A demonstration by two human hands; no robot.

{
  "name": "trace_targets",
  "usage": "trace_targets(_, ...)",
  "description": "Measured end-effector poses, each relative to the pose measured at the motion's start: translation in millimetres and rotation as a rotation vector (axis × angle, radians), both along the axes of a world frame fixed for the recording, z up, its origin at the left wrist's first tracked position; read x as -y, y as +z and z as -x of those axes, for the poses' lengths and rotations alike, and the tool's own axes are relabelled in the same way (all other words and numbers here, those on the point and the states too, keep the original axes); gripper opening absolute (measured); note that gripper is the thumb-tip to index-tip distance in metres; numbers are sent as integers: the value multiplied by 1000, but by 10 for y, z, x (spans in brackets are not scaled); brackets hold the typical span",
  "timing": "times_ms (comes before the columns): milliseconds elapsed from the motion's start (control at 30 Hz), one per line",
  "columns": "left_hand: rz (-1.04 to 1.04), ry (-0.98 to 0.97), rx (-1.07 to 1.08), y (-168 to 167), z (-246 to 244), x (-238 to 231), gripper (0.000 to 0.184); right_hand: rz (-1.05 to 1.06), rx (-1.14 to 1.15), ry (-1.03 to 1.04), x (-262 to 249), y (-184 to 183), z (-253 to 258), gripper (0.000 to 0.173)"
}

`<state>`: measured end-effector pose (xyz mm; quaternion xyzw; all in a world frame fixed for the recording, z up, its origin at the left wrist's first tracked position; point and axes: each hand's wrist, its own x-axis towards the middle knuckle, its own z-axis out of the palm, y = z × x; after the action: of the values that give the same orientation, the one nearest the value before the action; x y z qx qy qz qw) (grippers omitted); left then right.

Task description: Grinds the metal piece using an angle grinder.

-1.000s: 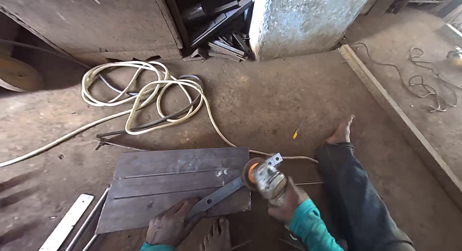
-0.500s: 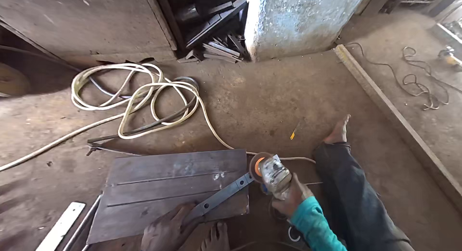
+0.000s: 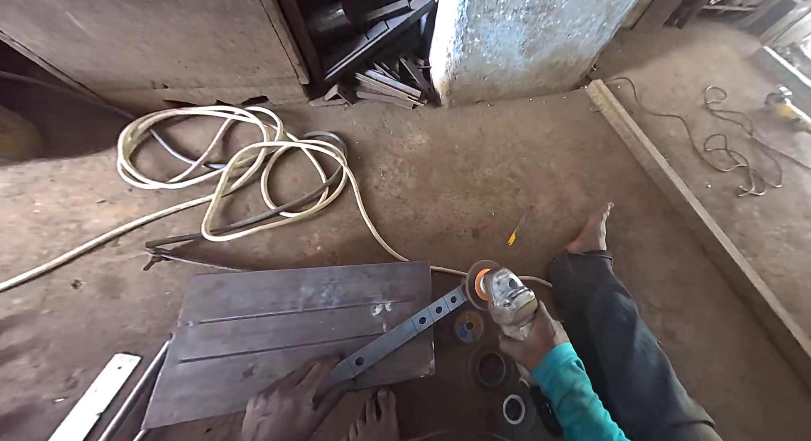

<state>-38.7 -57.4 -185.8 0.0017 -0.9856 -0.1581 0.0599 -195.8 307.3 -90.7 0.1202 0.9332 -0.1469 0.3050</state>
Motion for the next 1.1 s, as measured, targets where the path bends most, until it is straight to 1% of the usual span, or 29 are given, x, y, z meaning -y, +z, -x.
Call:
trace_targets(67,-5,5,-1,10,4,-12,59,27,54,82,120,13,-173,110)
trace_targets(133,5,18,9,46,14,-38,57,104,157,201,366,57,-371,115)
trace_targets(200,-4,37,35,87,22,-62,53,164,241,331,602,71,-507,113)
trace_targets(267,-20,60,85,117,18,-79,50,189,271,395,710,88,-550,108)
trace_targets(333,-31,76,186,187,29,-113,48,170,224,346,633,97,-521,109)
trace_targets(400,-4,75,237,237,42,-146,43,127,131,215,435,105,-412,112)
trace_targets(467,57,73,208,288,60,-214,36,102,-10,79,185,79,-282,108)
trace_targets(533,124,62,143,304,121,-307,28,102,-92,-20,-2,119,-164,101)
trace_targets(633,136,26,130,290,179,-460,19,131,-200,-41,-95,169,-274,97)
trace_targets(733,105,38,110,288,164,-576,19,233,-275,19,-56,158,-576,102)
trace_targets(800,101,43,136,340,141,-629,24,264,-229,74,1,158,-725,102)
trace_targets(867,82,60,221,397,130,-679,30,249,-53,122,69,179,-772,103)
trace_targets(967,114,70,163,330,127,-710,29,229,160,200,168,166,-751,105)
trace_targets(1100,151,60,111,258,114,-722,35,197,229,275,303,201,-715,100)
